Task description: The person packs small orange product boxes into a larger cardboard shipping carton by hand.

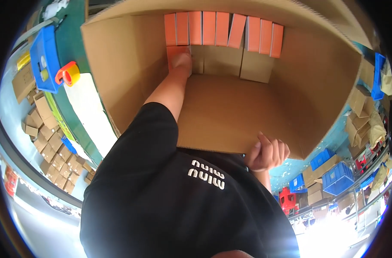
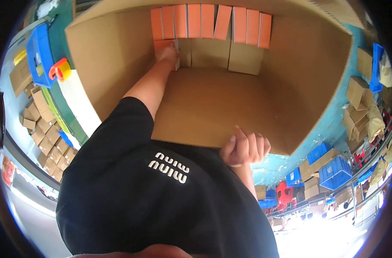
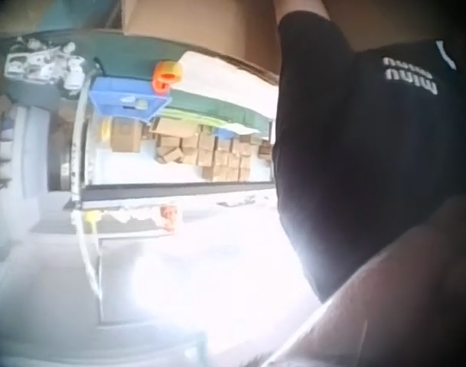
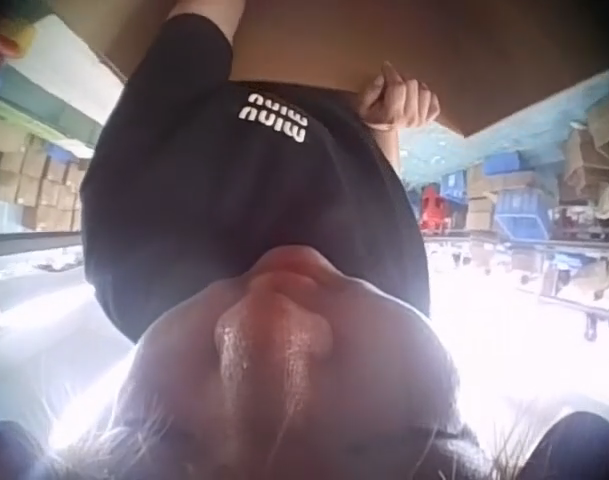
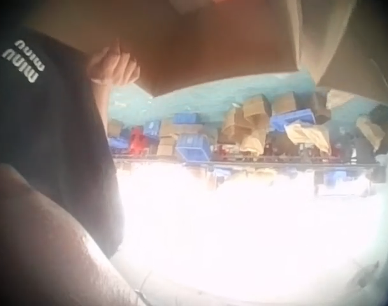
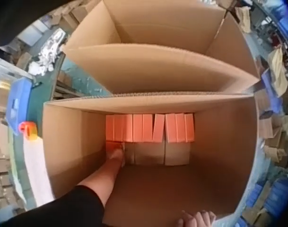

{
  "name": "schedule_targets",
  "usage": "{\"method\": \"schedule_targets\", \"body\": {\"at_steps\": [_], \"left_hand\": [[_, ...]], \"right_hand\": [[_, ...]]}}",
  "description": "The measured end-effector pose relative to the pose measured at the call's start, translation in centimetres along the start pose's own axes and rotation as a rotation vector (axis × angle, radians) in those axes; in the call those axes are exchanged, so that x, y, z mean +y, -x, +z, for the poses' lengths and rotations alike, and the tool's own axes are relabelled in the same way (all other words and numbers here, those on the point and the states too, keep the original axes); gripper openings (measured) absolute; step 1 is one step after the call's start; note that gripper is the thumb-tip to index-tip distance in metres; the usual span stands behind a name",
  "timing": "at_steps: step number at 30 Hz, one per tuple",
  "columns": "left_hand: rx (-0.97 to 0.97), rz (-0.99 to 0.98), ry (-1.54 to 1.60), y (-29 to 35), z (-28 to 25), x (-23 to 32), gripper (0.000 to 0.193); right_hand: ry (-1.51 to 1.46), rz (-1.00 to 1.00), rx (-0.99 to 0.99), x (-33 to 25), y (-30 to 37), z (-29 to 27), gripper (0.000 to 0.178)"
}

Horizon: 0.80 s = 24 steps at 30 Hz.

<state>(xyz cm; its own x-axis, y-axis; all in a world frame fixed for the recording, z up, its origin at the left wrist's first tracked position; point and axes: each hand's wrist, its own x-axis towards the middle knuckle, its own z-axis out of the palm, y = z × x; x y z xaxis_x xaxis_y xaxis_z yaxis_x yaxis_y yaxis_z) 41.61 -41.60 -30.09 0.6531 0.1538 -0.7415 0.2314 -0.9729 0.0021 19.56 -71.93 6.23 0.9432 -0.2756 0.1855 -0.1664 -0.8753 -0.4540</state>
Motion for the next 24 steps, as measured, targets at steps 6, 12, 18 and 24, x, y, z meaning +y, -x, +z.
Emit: {"method": "schedule_targets", "body": {"at_steps": [6, 12, 18, 24], "left_hand": [[-0.518, 0.396, -0.057, 14.1, -11.3, 7.5, 0.025], [0.06, 0.697, 0.488, 34.0, -23.7, -0.2, 0.016], [0.643, 0.365, 0.505, 44.0, -16.3, -18.2, 0.019], [0.061, -0.05, 0.333, 49.8, 3.2, -31.3, 0.024]], "right_hand": [[0.061, -0.049, 0.089, -0.2, -0.4, -0.7, 0.012], [0.021, -0.072, -0.05, 0.0, 0.0, -1.9, 0.009], [0.089, -0.041, -0.896, 1.2, -1.0, -3.2, 0.052], [0.048, 0.105, -1.123, 0.7, -3.4, -2.6, 0.053]]}}
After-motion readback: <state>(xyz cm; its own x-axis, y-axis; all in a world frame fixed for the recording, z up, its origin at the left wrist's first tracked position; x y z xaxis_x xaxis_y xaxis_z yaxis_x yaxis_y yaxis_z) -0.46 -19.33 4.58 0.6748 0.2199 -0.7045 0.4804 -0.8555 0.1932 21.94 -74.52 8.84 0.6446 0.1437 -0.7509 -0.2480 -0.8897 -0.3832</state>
